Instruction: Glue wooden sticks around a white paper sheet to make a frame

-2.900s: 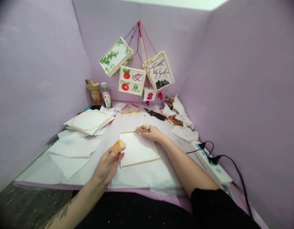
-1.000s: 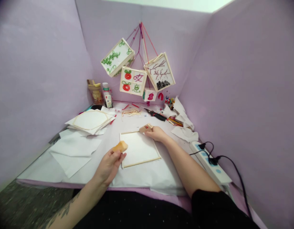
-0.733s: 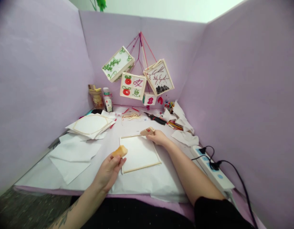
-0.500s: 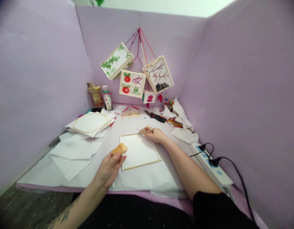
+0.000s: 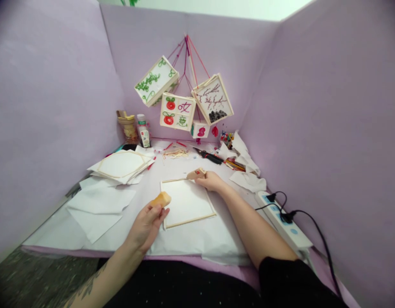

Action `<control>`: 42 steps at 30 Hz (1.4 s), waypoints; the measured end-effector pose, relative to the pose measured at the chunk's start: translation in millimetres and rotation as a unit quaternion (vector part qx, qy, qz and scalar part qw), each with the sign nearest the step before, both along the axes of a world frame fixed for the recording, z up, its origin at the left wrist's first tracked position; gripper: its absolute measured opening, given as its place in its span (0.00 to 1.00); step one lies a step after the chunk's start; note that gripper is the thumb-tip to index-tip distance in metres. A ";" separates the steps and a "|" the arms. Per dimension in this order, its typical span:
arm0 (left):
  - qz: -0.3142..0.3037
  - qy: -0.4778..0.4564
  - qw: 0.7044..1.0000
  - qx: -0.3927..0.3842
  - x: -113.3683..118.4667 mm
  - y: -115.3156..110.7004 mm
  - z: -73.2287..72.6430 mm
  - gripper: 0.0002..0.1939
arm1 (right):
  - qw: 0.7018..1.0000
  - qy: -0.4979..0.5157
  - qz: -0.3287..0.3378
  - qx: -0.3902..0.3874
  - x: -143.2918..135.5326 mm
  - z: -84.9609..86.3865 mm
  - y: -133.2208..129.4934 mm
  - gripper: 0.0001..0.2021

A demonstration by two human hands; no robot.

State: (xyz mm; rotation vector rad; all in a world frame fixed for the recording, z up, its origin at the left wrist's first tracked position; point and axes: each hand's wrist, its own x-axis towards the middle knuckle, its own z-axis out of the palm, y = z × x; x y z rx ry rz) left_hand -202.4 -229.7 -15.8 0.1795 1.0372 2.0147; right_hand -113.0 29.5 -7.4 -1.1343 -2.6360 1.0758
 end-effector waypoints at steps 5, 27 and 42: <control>0.003 -0.002 1.000 0.000 0.2 0.0 1.4 0.16 | 1.000 -0.011 0.001 0.001 -0.2 -1.9 2.6 0.15; 0.001 0.000 1.000 -0.001 0.1 0.2 0.0 0.16 | 1.000 0.016 0.016 0.012 -2.7 1.2 -4.6 0.14; -0.003 -0.001 1.000 0.000 -1.1 0.1 -0.8 0.16 | 1.000 0.021 0.019 0.002 -4.5 3.7 -7.7 0.14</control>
